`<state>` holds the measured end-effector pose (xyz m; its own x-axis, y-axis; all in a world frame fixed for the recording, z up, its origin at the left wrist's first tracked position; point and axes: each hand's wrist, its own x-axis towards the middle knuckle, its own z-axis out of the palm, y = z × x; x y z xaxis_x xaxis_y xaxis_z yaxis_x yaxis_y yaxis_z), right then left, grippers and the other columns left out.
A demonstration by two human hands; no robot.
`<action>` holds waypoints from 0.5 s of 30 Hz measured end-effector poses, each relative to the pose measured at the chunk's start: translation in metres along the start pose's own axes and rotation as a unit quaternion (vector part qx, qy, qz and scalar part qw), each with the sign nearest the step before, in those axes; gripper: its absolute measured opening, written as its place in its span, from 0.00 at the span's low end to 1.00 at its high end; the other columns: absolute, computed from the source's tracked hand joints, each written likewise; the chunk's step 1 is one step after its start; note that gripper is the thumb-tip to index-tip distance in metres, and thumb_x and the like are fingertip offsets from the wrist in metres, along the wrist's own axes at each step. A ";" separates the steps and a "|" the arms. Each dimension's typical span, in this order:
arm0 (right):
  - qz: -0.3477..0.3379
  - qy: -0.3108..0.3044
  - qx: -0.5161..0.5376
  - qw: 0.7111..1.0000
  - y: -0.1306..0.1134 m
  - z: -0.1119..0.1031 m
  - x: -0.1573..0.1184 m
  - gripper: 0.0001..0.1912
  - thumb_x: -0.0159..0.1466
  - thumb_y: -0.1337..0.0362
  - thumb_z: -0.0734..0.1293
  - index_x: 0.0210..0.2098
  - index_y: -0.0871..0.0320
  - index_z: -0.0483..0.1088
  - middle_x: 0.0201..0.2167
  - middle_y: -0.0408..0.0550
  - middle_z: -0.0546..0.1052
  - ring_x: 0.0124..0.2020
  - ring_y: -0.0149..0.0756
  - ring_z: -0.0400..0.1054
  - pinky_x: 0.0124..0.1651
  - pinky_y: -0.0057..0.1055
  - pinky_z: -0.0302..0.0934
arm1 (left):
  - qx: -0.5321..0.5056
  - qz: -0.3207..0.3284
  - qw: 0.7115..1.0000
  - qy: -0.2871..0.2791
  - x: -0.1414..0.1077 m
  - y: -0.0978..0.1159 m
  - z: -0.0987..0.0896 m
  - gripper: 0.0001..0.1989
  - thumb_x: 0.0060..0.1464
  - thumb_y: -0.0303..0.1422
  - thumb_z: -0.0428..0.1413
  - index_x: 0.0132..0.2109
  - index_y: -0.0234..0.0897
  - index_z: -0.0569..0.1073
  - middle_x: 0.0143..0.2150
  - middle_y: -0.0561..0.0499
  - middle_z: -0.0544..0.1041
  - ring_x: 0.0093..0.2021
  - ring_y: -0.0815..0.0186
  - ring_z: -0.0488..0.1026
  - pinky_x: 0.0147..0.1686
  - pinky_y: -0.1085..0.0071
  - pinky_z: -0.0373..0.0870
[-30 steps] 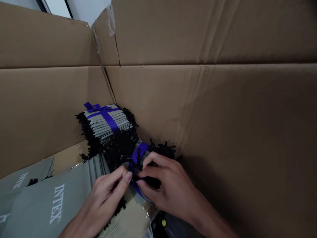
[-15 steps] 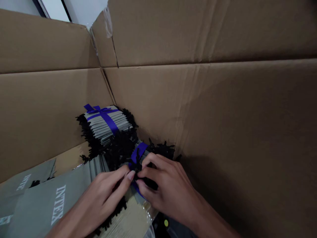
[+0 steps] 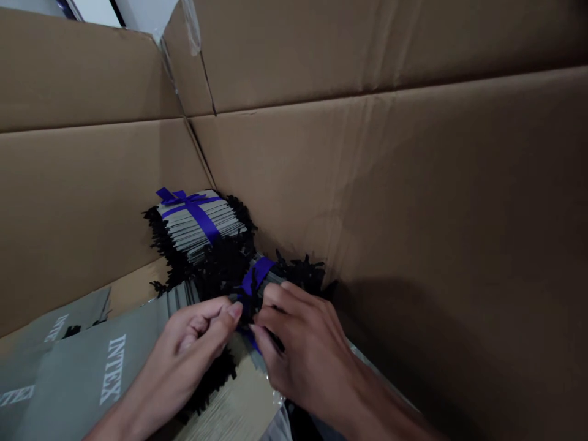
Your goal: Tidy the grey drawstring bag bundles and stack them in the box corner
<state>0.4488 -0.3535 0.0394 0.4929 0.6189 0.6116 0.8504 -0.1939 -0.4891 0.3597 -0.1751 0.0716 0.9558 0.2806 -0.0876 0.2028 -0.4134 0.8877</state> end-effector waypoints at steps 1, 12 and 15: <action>0.006 -0.004 0.006 1.000 0.001 0.000 0.000 0.10 0.71 0.71 0.68 0.33 0.57 0.76 0.39 0.46 0.81 0.38 0.37 0.75 0.41 0.36 0.68 | 0.000 0.003 1.000 0.000 0.001 0.001 -0.001 0.31 0.67 0.63 0.52 0.30 0.44 0.56 0.26 0.60 0.50 0.26 0.69 0.46 0.20 0.75 0.47; 0.067 0.052 0.172 0.981 -0.003 -0.002 0.007 0.08 0.67 0.67 0.77 0.45 0.49 0.84 0.42 0.39 0.83 0.40 0.30 0.79 0.45 0.27 0.70 | 0.213 0.127 0.969 0.023 -0.002 0.021 -0.016 0.25 0.70 0.52 0.51 0.29 0.42 0.69 0.25 0.55 0.68 0.27 0.65 0.65 0.26 0.74 0.62; 0.069 0.064 0.189 0.977 -0.003 0.000 0.009 0.06 0.67 0.68 0.77 0.41 0.50 0.84 0.39 0.38 0.83 0.36 0.29 0.79 0.41 0.25 0.69 | 0.209 0.132 0.969 0.017 0.000 0.017 -0.015 0.26 0.70 0.53 0.50 0.28 0.42 0.67 0.26 0.56 0.64 0.26 0.66 0.63 0.25 0.74 0.59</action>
<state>0.4501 -0.3470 0.0462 0.6369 0.5024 0.5847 0.6573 0.0424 -0.7524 0.3602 -0.1690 0.0937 0.9801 0.1420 0.1388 0.0270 -0.7877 0.6155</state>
